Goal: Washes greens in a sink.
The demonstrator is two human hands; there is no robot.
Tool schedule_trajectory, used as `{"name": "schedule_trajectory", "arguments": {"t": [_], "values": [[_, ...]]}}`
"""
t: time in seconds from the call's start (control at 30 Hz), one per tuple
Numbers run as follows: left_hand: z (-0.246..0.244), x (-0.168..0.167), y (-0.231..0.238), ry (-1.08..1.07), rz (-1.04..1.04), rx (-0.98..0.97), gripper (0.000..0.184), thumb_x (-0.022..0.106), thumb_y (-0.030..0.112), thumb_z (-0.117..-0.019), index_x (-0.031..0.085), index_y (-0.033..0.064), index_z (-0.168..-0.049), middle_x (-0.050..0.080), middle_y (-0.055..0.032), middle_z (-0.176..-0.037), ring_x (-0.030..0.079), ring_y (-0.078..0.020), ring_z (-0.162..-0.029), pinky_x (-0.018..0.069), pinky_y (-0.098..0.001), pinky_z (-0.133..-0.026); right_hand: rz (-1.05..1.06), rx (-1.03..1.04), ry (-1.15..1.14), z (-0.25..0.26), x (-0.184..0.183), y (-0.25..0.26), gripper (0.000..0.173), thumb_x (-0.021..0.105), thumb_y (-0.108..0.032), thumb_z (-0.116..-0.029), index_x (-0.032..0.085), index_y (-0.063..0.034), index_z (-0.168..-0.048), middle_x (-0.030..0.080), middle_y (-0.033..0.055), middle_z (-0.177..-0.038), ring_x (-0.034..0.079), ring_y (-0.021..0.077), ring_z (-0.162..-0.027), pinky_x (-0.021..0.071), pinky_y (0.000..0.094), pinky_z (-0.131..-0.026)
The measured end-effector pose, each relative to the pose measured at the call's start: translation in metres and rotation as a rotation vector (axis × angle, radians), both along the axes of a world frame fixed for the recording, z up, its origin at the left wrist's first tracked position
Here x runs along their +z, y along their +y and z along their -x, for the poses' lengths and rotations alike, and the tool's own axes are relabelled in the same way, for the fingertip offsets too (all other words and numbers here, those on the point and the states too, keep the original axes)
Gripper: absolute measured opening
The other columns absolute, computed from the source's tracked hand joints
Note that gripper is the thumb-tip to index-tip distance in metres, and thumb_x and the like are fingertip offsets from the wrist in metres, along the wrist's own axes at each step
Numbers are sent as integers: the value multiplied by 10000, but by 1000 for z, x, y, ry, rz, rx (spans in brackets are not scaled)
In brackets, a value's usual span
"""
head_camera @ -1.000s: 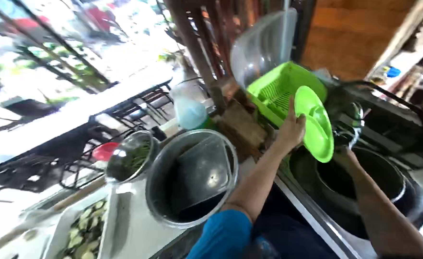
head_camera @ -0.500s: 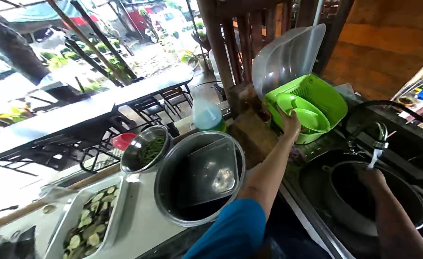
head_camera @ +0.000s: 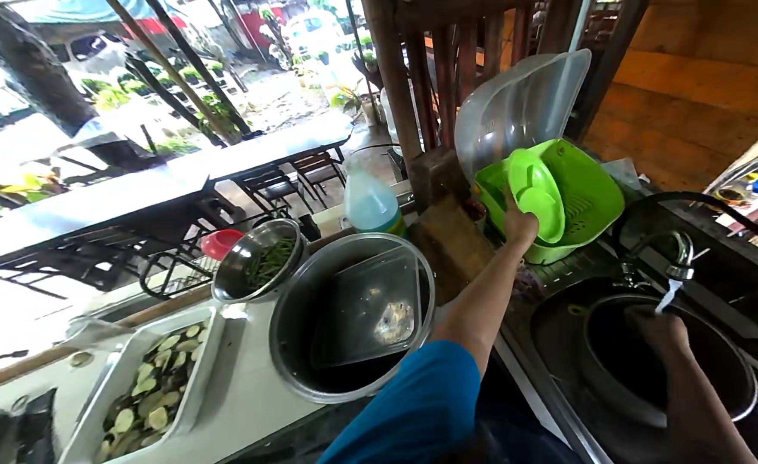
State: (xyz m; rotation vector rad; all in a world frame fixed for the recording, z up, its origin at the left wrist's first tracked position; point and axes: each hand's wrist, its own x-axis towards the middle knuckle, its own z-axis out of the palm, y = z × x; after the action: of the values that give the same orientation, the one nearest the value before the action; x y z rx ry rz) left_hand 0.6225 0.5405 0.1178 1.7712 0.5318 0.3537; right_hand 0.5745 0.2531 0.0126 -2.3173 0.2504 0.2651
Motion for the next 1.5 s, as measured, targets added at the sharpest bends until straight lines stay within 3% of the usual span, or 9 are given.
{"name": "schedule_trajectory", "arguments": {"t": [0.13,0.27,0.37,0.47,0.73,1.03,1.23,1.4,1.5], "values": [[2,35,4,1,-437,-191,904,518,-34,-969,31,270,-1667,528,-166,-1509,682,-381,-1141,564,-585,-922,-77,-47,1,-1,-8,1,292,659,-189,-1011,686,9,-1224,682,285,-1171,659,433,-1085,488,625,-967],[-6,61,4,-74,-929,-355,768,502,-71,-996,259,265,-1642,421,-34,-1623,642,-331,-1236,574,-524,-904,-96,-73,2,3,-4,5,395,597,-288,-1052,650,42,-1264,669,303,-1193,648,447,-1116,469,639,-993],[-12,69,6,2,-1107,-520,638,489,-7,-1044,388,304,-1591,422,-100,-1615,441,-411,-1439,454,-627,-1047,-136,-81,26,5,-1,7,482,468,-363,-1102,645,69,-1220,693,264,-1093,684,365,-984,518,569,-922],[-24,49,14,82,-1243,-591,456,519,18,-1032,593,198,-1444,546,-172,-1483,433,-435,-1425,333,-684,-1121,-200,-102,86,3,-9,4,515,377,-372,-1125,629,70,-1200,675,221,-1023,655,271,-851,533,482,-829],[-16,22,18,282,-1168,-579,720,618,2,-965,371,220,-1605,334,-288,-1608,160,-527,-1528,48,-735,-1205,-125,-15,128,1,-14,19,466,548,-333,-1074,571,29,-1366,631,314,-1261,654,458,-1105,510,637,-946],[-4,15,7,412,-1073,-610,947,736,50,-888,228,287,-1650,173,-315,-1658,85,-559,-1528,27,-750,-1194,-308,-92,66,4,5,8,369,529,-186,-1072,558,-40,-1410,642,262,-1243,690,353,-984,564,536,-866],[23,20,-29,189,-1122,-580,868,775,131,-880,328,187,-1622,132,-269,-1686,61,-480,-1559,17,-678,-1230,-206,-6,-6,10,13,2,318,621,-102,-1008,621,29,-1298,678,260,-1145,690,334,-929,560,528,-853],[76,32,-81,101,-1181,-658,740,719,286,-933,399,181,-1591,190,-194,-1696,57,-381,-1585,-14,-584,-1266,-137,16,-127,23,23,17,400,551,-281,-1071,629,61,-1263,673,246,-1085,669,287,-869,552,496,-842],[119,23,-99,84,-1173,-699,670,718,329,-935,483,164,-1541,239,-179,-1686,75,-360,-1586,-1,-558,-1275,-36,214,-146,25,18,23,423,503,-264,-1084,606,63,-1331,635,298,-1271,644,376,-1148,496,551,-1015]]}}
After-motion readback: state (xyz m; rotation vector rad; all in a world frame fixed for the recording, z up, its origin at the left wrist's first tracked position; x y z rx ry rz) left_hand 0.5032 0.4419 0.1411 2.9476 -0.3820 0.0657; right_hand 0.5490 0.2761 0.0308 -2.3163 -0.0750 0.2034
